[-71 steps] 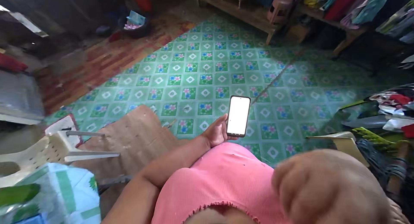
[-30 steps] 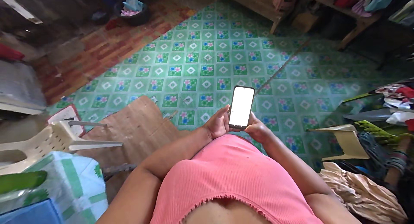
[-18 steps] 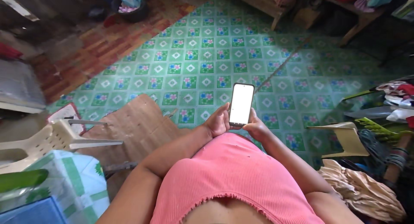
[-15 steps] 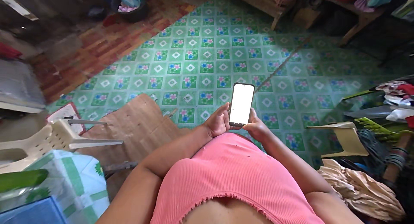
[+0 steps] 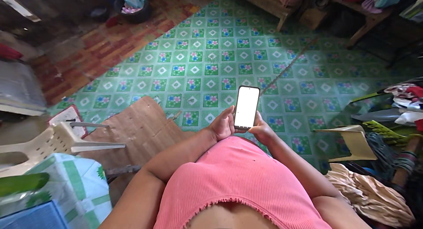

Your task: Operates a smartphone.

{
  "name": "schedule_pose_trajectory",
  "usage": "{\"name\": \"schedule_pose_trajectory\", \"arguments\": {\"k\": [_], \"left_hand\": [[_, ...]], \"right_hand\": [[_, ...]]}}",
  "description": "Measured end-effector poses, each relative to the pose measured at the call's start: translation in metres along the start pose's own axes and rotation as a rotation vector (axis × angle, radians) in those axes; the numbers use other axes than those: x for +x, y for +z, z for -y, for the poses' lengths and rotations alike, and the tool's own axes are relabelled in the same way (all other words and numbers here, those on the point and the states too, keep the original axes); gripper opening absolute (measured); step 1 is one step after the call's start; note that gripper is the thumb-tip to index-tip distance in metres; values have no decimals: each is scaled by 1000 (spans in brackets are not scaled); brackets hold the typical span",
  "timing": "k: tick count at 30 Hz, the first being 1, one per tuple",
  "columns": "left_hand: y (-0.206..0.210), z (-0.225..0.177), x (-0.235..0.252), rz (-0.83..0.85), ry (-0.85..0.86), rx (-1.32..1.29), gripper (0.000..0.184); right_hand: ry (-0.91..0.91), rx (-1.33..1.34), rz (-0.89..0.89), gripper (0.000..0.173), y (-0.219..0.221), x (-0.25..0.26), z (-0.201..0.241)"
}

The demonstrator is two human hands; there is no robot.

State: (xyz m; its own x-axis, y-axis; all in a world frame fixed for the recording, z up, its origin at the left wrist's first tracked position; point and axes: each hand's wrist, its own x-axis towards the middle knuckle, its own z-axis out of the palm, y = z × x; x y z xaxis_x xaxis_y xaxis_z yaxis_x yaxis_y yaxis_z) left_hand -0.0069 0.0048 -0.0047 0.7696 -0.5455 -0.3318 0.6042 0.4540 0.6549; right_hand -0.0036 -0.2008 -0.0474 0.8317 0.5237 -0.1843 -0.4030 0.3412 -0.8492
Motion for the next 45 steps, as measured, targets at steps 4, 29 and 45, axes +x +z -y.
{"name": "schedule_pose_trajectory", "arguments": {"k": [4, 29, 45], "left_hand": [[0, -1, 0, -14, -10, -17, 62], [2, 0, 0, -9, -1, 7, 60], [4, 3, -2, -34, 10, -12, 62]], "right_hand": [[4, -15, -29, 88, 2, 1, 0], [-8, -15, -19, 90, 5, -1, 1], [4, 15, 6, 94, 3, -2, -1]]}}
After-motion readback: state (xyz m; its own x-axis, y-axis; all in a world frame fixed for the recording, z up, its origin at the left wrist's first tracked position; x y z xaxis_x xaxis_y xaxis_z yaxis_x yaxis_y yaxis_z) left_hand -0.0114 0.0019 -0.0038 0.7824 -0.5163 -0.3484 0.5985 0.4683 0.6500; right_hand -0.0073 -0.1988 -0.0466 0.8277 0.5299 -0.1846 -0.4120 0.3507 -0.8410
